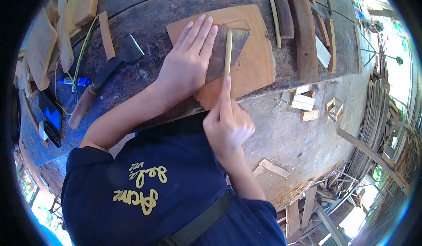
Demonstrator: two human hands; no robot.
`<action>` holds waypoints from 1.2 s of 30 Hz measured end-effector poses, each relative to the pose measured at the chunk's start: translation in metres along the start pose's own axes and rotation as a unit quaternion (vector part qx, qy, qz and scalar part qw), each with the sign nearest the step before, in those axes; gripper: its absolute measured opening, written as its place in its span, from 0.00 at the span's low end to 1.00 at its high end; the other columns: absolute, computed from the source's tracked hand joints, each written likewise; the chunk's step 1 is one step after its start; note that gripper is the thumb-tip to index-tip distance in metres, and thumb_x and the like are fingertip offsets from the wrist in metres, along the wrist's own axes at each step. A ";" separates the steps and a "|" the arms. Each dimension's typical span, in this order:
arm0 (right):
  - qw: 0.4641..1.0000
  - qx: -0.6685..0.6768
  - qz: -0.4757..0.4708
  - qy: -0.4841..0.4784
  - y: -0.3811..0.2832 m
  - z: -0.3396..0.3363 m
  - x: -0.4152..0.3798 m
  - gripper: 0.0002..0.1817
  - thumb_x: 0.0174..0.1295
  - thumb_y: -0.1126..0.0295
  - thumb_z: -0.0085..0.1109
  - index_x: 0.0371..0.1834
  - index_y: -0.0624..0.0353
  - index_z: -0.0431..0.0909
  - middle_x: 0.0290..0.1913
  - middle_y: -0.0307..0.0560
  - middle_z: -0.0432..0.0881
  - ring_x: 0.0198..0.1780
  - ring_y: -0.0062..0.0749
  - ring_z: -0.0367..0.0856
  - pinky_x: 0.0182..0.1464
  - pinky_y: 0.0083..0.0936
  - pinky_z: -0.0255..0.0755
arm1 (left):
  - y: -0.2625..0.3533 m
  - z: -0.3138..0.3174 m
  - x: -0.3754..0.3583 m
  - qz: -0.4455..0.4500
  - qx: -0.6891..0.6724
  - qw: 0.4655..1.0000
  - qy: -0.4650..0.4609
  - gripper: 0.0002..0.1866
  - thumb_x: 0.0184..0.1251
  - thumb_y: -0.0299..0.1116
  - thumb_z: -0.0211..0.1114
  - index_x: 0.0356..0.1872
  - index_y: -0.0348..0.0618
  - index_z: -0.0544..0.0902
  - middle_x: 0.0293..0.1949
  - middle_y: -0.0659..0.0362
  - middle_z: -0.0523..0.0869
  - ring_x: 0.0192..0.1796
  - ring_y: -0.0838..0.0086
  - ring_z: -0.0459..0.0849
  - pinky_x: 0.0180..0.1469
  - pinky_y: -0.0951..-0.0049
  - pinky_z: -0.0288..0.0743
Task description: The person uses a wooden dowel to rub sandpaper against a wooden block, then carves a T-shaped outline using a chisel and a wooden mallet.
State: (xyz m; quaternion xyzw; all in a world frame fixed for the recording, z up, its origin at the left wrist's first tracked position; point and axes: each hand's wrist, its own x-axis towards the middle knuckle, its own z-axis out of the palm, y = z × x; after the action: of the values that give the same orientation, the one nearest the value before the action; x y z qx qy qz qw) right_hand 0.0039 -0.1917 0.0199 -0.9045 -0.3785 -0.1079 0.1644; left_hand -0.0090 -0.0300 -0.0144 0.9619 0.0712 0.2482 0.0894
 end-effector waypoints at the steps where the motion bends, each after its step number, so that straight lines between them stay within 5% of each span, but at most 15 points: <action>1: 1.000 0.027 0.010 -0.001 0.002 -0.002 -0.007 0.30 0.53 0.77 0.62 0.64 0.62 0.78 0.18 0.42 0.74 0.15 0.34 0.74 0.20 0.32 0.68 | -0.002 0.000 0.002 0.000 0.001 1.000 0.002 0.30 0.59 0.30 0.54 0.62 0.20 0.74 0.66 0.33 0.73 0.73 0.49 0.68 0.77 0.56 0.58; 7: 0.998 0.020 -0.009 0.051 0.006 0.014 0.015 0.30 0.54 0.76 0.63 0.64 0.62 0.78 0.17 0.42 0.74 0.14 0.34 0.73 0.19 0.32 0.67 | 0.002 0.001 0.000 -0.026 -0.038 0.999 0.009 0.28 0.61 0.25 0.54 0.65 0.23 0.72 0.69 0.37 0.71 0.74 0.51 0.67 0.77 0.56 0.59; 12: 0.998 0.047 0.036 -0.021 0.004 -0.010 -0.010 0.28 0.55 0.76 0.62 0.64 0.61 0.79 0.17 0.42 0.74 0.14 0.35 0.73 0.19 0.33 0.67 | 0.002 -0.004 0.001 -0.023 -0.035 0.999 -0.013 0.30 0.61 0.24 0.53 0.67 0.24 0.70 0.69 0.37 0.70 0.75 0.51 0.66 0.77 0.56 0.58; 36: 0.997 0.054 0.051 0.005 0.011 -0.003 0.009 0.26 0.60 0.78 0.62 0.64 0.61 0.79 0.16 0.49 0.75 0.13 0.38 0.74 0.20 0.34 0.68 | 0.001 -0.003 0.003 -0.034 -0.044 0.998 -0.015 0.30 0.61 0.24 0.56 0.67 0.24 0.70 0.71 0.38 0.69 0.76 0.51 0.65 0.77 0.56 0.58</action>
State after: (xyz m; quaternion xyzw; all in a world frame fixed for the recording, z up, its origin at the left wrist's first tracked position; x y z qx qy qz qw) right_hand 0.0181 -0.1945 0.0232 -0.9118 -0.3367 -0.0829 0.2202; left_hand -0.0080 -0.0303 -0.0106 0.9578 0.0919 0.2331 0.1409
